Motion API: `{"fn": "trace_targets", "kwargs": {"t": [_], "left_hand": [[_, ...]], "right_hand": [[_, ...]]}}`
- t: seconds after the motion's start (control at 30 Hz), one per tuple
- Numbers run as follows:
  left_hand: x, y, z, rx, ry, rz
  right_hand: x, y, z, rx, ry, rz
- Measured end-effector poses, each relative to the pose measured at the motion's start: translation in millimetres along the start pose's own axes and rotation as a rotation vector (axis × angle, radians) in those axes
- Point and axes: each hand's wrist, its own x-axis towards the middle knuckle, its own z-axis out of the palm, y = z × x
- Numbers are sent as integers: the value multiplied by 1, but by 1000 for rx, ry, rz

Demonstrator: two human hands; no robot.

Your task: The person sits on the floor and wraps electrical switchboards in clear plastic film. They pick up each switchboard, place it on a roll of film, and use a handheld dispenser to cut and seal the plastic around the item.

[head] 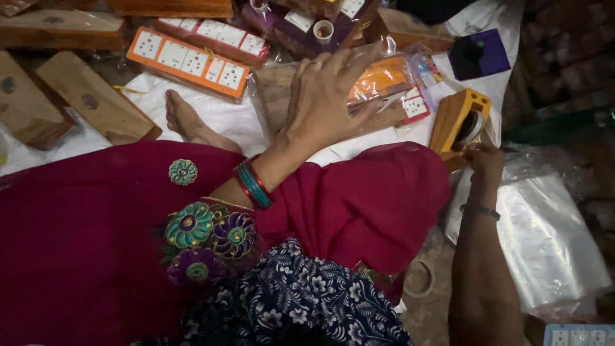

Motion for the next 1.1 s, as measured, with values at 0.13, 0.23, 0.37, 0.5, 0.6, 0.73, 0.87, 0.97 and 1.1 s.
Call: {"fn": "trace_targets", "kwargs": {"t": [0.13,0.23,0.37,0.5,0.6,0.73,0.87,0.97,1.1], "left_hand": [[2,5,2,-55,-129,-200],[3,7,6,3,-42,-215],[6,6,10,33,-10,-224],[8,3,14,4,-28,-241],[9,2,19,2,-1,-245],[11,0,28,34,286,-147],[8,3,30,-74,118,-265],[9,6,26,-23,110,-295],[10,11,18,-36,87,-282]], "right_hand": [[-6,8,-10,84,74,-134],[-27,27,-17,100,212,84],[-45,55,-7,101,203,85],[-52,75,16,842,-17,258],[-64,78,33,634,-55,225],[-60,46,39,678,-101,-101],[-62,-51,33,433,71,-230],[-77,-133,43,697,-177,-299],[-103,-211,87,280,-326,-461]]}}
